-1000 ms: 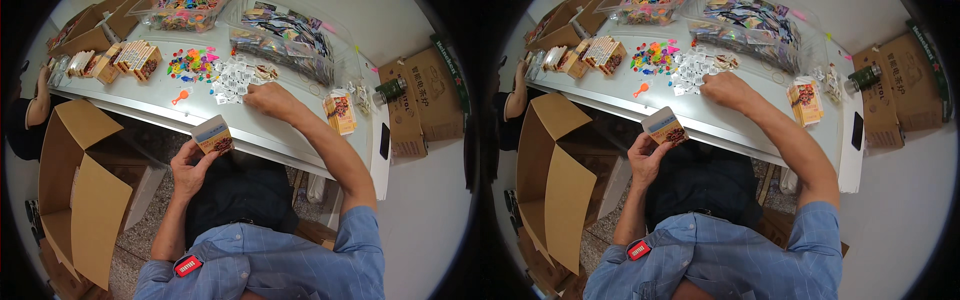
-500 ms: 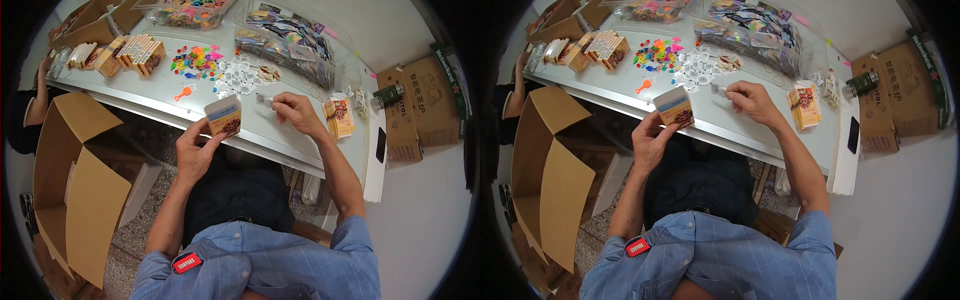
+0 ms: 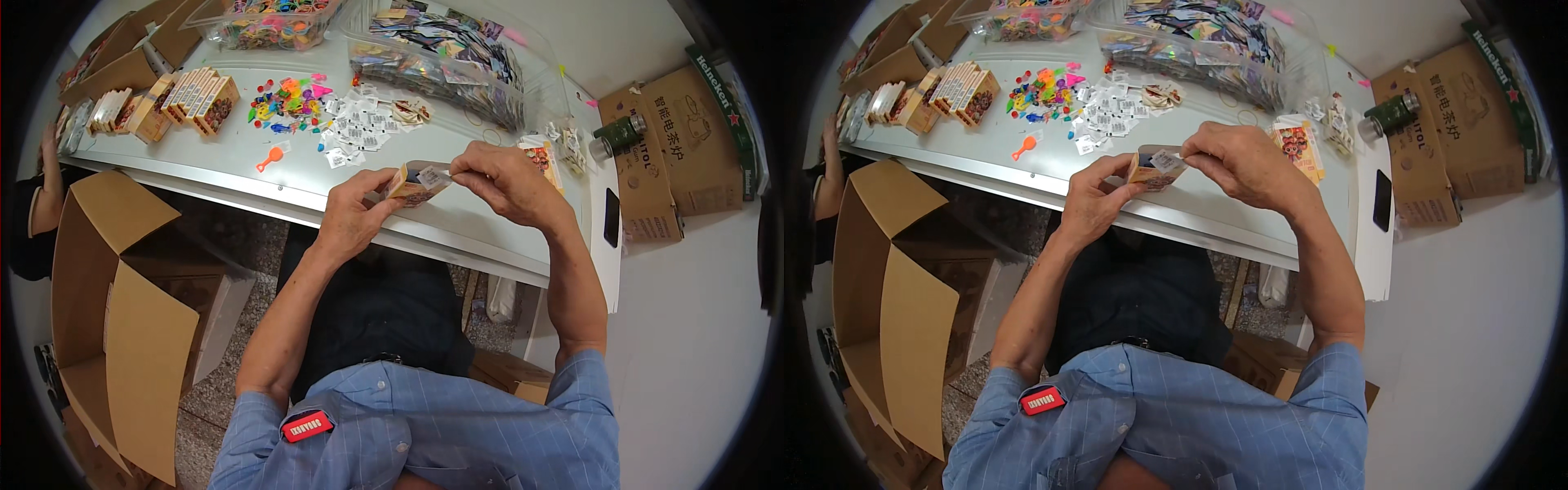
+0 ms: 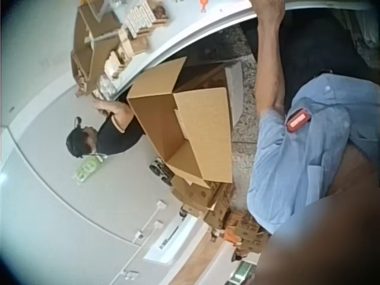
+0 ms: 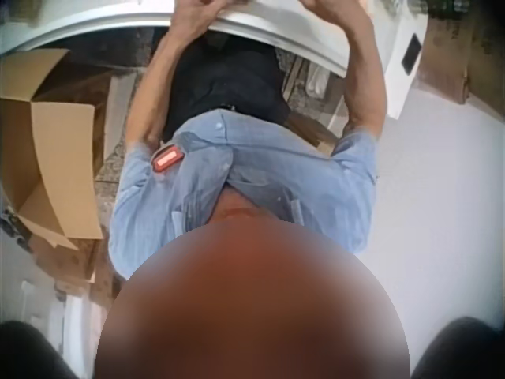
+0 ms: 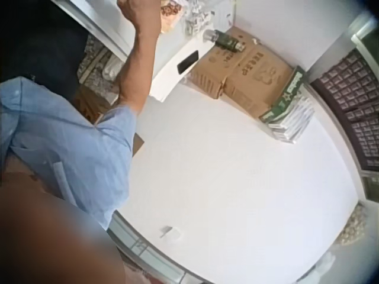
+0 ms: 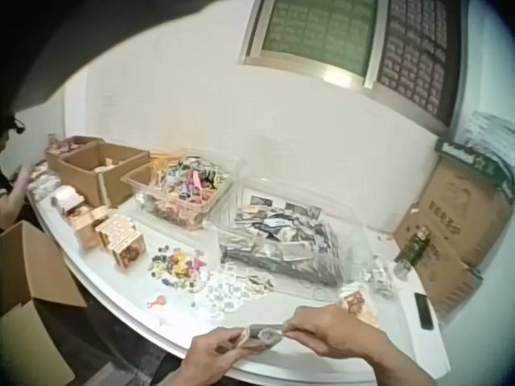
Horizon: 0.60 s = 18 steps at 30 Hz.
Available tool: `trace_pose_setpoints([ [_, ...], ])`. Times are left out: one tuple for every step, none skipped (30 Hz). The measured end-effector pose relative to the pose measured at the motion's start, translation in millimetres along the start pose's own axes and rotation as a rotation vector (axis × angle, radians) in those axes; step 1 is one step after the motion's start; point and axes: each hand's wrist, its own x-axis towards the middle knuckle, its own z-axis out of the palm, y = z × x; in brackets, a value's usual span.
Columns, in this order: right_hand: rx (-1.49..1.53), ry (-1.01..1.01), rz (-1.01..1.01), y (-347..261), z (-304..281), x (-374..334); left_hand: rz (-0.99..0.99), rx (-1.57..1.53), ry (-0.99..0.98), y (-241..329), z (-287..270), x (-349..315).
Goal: Manually packing small decorative stickers and colorful components into small retail display boxes.
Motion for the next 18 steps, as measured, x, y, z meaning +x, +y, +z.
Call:
trace_pose_setpoints([
  [-0.043, -0.014, -0.019, -2, -3, 3, 0.01, -0.008, -0.008, 0, 0, 0],
  [-0.087, -0.029, -0.039, -4, -5, 6, 0.008, -0.007, -0.007, 1, 0, 0],
  [-0.086, -0.029, -0.037, -6, -6, 8, -0.003, -0.007, -0.012, 2, 0, 0],
  [-0.141, -0.032, -0.051, -6, -7, 11, -0.015, -0.007, -0.017, 3, 0, 1],
  [-0.197, -0.034, -0.065, -7, -7, 14, -0.016, -0.007, -0.018, 1, 0, 1],
  [-0.196, -0.035, -0.065, -9, -5, 16, -0.008, -0.02, -0.01, -2, 0, 1],
  [-0.251, -0.047, -0.058, -10, -4, 17, -0.001, -0.032, -0.002, -5, 0, 1],
  [-0.306, -0.06, -0.052, -12, -2, 19, -0.003, -0.033, -0.002, -8, 0, 0],
  [-0.306, -0.062, -0.051, -12, 0, 19, -0.018, -0.058, 0.003, -9, 1, 1],
  [-0.348, -0.068, -0.047, -12, 4, 19, -0.034, -0.083, 0.007, -10, 1, 1],
  [-0.39, -0.074, -0.043, -12, 6, 19, -0.036, -0.084, 0.007, -11, 2, 1],
  [-0.389, -0.076, -0.042, -13, 7, 19, -0.036, -0.08, 0.005, -10, 2, 1],
  [-0.421, -0.09, -0.025, -15, 9, 19, -0.037, -0.075, 0.003, -11, 3, 1],
  [-0.452, -0.105, -0.008, -16, 10, 19, -0.039, -0.077, 0.004, -12, 3, 1],
  [-0.451, -0.107, -0.01, -17, 11, 18, -0.065, -0.095, 0.008, -13, 2, 0],
  [-0.451, -0.041, -0.006, -17, 14, 18, -0.091, -0.114, 0.012, -14, 2, 0],
  [-0.449, 0.025, -0.002, -17, 17, 17, -0.093, -0.114, 0.015, -15, 1, -1],
  [-0.448, 0.023, -0.006, -12, 21, 14, -0.109, -0.112, 0.014, -15, 0, -1],
])
